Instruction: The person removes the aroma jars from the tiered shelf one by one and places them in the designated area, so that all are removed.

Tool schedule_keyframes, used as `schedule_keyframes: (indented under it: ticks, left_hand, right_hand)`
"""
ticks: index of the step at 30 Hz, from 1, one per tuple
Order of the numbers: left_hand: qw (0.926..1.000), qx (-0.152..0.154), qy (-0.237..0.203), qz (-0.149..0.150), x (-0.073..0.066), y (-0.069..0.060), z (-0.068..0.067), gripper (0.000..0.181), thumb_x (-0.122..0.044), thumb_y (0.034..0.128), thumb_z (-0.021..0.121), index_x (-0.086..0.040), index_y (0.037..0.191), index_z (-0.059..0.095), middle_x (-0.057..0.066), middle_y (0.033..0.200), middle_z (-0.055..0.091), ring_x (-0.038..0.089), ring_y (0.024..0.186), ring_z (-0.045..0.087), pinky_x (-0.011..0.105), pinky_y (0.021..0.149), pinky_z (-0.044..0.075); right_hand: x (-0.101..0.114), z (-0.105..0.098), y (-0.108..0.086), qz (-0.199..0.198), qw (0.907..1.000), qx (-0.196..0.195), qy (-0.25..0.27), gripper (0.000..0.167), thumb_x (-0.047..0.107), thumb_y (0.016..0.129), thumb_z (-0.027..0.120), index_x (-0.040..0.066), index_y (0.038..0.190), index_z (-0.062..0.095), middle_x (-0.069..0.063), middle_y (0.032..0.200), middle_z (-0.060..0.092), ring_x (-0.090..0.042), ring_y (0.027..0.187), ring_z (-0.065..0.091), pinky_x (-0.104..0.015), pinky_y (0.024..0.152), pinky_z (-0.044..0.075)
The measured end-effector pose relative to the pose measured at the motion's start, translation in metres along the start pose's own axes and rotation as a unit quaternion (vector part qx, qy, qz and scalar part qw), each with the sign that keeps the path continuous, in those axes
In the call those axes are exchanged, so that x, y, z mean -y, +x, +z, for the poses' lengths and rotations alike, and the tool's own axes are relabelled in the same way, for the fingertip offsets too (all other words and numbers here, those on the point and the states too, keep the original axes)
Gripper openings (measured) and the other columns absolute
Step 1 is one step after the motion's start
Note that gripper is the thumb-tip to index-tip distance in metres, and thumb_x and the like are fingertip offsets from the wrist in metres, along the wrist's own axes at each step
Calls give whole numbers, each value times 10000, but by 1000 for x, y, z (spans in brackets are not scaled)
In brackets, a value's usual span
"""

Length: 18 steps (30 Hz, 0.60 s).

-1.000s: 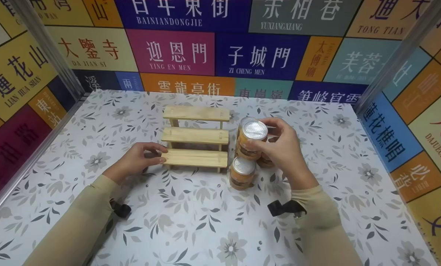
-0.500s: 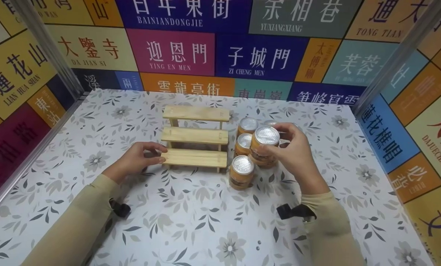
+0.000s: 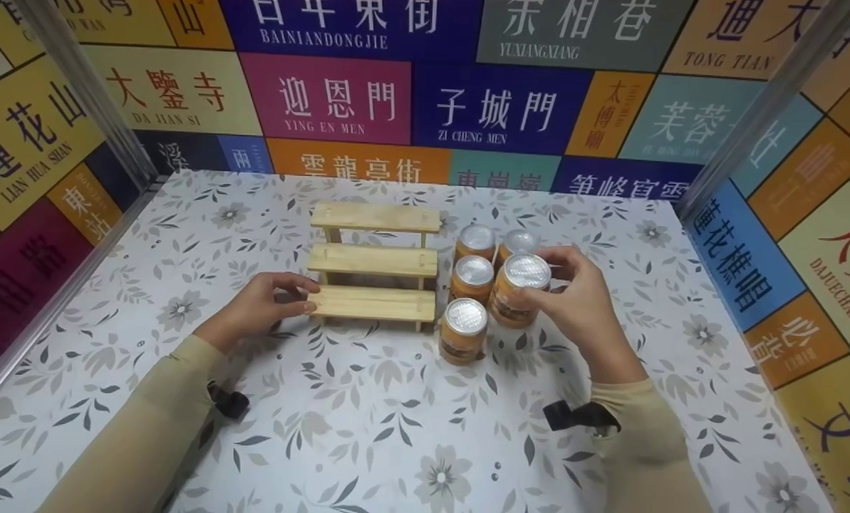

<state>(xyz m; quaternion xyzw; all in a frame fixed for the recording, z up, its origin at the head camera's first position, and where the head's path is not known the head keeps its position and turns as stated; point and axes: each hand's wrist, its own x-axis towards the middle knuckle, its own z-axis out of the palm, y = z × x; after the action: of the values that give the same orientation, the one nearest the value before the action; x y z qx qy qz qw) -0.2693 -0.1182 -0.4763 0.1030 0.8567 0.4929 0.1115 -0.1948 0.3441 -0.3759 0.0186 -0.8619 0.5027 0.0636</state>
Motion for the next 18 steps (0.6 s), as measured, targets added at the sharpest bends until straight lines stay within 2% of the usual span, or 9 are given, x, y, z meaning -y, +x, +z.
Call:
schedule_keyframes:
  ticks: [4, 9, 18]
  left_hand:
    - [10000, -22, 2, 38, -1, 1, 1, 247, -150, 899, 806, -150, 1142, 768, 109, 1070, 707, 246, 979, 634, 324, 833, 494]
    - [10000, -46, 13, 82, 0, 0, 0, 242, -146, 898, 808, -148, 1136, 769, 105, 1073, 712, 242, 983, 637, 333, 850, 496]
    - [9999, -73, -24, 136, 2, 1, 0, 249, -140, 890, 815, -151, 1134, 769, 92, 1069, 718, 232, 993, 635, 336, 874, 491]
  right_hand:
    - [-6, -4, -2, 66, 9998, 141, -150, 460, 31, 898, 754, 59, 1316, 564, 148, 1160, 571, -28, 1020, 575, -142, 810, 500]
    - [-13, -9, -3, 277, 9968, 561, -492, 535, 99, 867, 815, 27, 1329, 555, 134, 1141, 585, -15, 987, 591, -164, 795, 516]
    - [-20, -7, -1, 609, 9852, 1337, -886, 643, 184, 804, 890, 4, 1313, 542, -41, 1241, 591, 8, 1023, 597, -192, 832, 517]
